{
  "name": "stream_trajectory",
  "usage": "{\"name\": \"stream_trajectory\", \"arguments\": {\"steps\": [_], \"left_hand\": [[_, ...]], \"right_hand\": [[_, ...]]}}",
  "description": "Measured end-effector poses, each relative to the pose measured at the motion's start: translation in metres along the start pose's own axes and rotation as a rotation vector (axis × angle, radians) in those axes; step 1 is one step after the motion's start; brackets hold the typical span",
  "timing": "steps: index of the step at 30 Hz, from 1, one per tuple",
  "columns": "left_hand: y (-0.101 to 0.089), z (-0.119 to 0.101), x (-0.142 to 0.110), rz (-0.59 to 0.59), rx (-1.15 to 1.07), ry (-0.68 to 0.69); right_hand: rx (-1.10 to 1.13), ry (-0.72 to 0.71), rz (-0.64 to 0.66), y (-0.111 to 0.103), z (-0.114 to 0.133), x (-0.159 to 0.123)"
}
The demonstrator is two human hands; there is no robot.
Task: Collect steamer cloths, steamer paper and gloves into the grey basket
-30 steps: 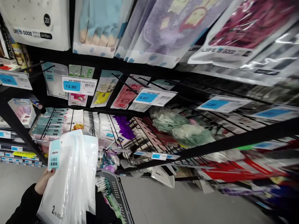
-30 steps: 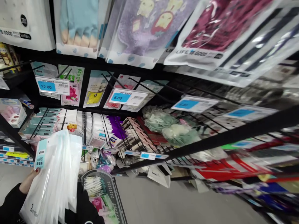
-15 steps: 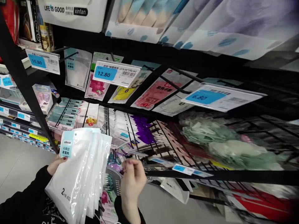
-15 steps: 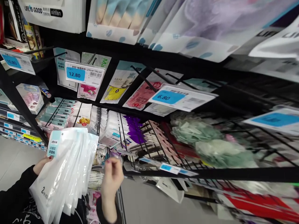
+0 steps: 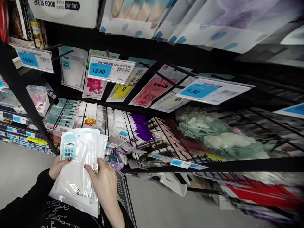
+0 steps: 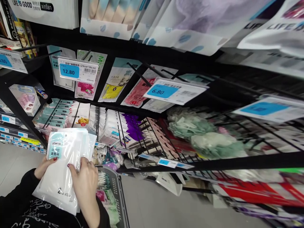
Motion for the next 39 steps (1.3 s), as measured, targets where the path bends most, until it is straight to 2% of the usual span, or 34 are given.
{"name": "stream_trajectory", "arguments": {"steps": [3, 5, 9, 12, 14, 16, 22, 25, 28, 31, 35, 39], "left_hand": [[-0.008, 0.001, 0.002, -0.042, 0.032, 0.031], [-0.013, 0.001, 0.004, -0.055, 0.055, 0.045], [-0.015, -0.002, 0.004, -0.061, 0.095, 0.015], [-0.013, -0.006, 0.002, -0.074, 0.092, -0.014], [-0.011, -0.008, 0.001, -0.074, 0.086, -0.026], [-0.011, -0.009, 0.000, -0.082, 0.068, -0.043], [-0.018, -0.007, 0.000, -0.146, 0.004, -0.107], [-0.023, -0.003, 0.003, -0.153, 0.011, -0.150], [-0.028, 0.001, 0.006, -0.163, -0.011, -0.191], [-0.030, 0.002, 0.008, -0.158, -0.023, -0.212], [-0.023, -0.003, 0.006, -0.150, -0.032, -0.205], [-0.019, -0.007, 0.004, -0.158, -0.038, -0.181]], "right_hand": [[0.060, -0.116, -0.096, -0.008, 0.003, -0.004], [0.196, -0.120, -0.161, -0.022, -0.009, -0.002], [0.637, -0.054, -0.168, -0.043, -0.049, 0.010], [0.993, -0.034, -0.199, -0.049, -0.074, 0.019], [1.188, -0.030, -0.171, -0.042, -0.083, 0.024], [1.293, -0.021, -0.141, -0.032, -0.088, 0.029], [1.283, 0.197, -0.036, 0.013, -0.105, 0.042], [1.391, 0.226, -0.023, 0.024, -0.102, 0.041], [1.583, 0.180, -0.016, 0.021, -0.087, 0.040], [1.717, 0.102, -0.081, 0.004, -0.074, 0.047], [1.826, -0.039, -0.112, -0.023, -0.061, 0.073], [1.784, -0.135, -0.095, -0.038, -0.053, 0.093]]}}
Point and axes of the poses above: each hand's wrist, its own x-axis towards the middle knuckle, its own y-axis out of the palm, z = x × y, the point moved 7 cm from there along x, towards the middle knuckle, and after that the axes turned 6 degrees about z, right-handed, at the moved point
